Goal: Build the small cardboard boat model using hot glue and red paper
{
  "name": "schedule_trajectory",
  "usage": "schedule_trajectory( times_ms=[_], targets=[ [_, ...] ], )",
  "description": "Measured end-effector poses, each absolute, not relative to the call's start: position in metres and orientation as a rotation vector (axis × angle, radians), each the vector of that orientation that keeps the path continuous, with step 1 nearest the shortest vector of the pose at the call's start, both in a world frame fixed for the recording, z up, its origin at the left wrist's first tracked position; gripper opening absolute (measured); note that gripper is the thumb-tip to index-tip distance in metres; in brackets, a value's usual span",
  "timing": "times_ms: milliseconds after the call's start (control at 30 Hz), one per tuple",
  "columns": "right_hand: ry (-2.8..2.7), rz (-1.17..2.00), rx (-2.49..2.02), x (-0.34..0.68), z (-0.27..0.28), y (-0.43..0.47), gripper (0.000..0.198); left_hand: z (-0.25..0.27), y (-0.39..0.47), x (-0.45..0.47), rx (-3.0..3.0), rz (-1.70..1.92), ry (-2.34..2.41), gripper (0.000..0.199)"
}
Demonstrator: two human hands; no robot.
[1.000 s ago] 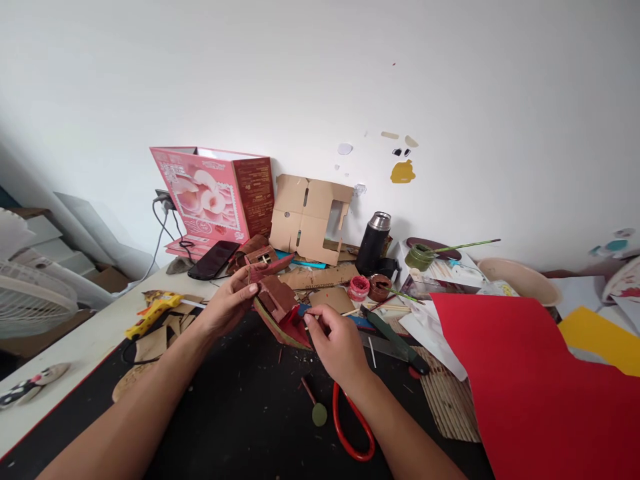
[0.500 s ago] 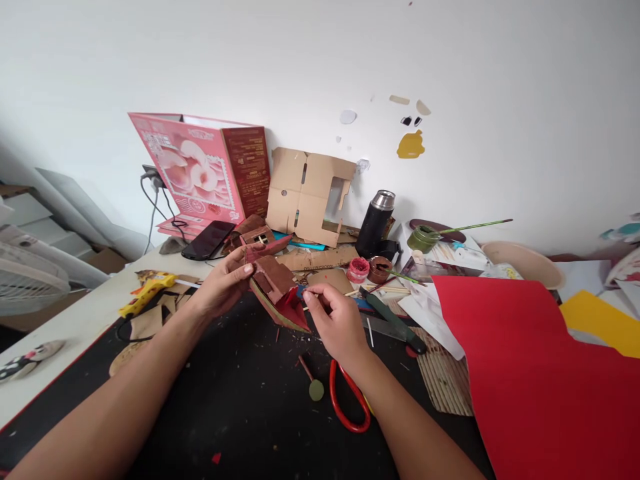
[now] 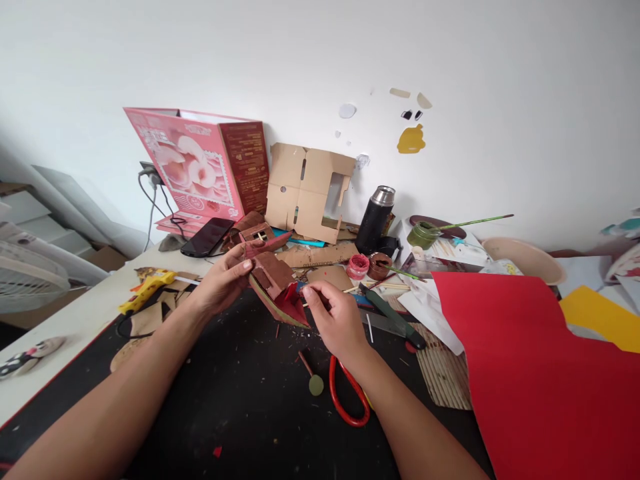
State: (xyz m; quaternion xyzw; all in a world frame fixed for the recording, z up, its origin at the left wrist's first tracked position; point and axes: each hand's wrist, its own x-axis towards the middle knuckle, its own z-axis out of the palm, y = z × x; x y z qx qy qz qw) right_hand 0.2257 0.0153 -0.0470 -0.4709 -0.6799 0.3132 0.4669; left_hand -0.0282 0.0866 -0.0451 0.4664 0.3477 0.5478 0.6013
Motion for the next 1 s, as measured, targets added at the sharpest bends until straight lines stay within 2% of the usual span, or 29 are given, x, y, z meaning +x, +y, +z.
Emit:
schedule_trajectory(
  times_ms=[1000],
  targets=[
    [-1.634,0.748,-1.119,0.2257,-0.0459,0.0147,0.034,-0.0492,0.0883,-0.0275,1.06,1.294,0.76,0.062]
  ],
)
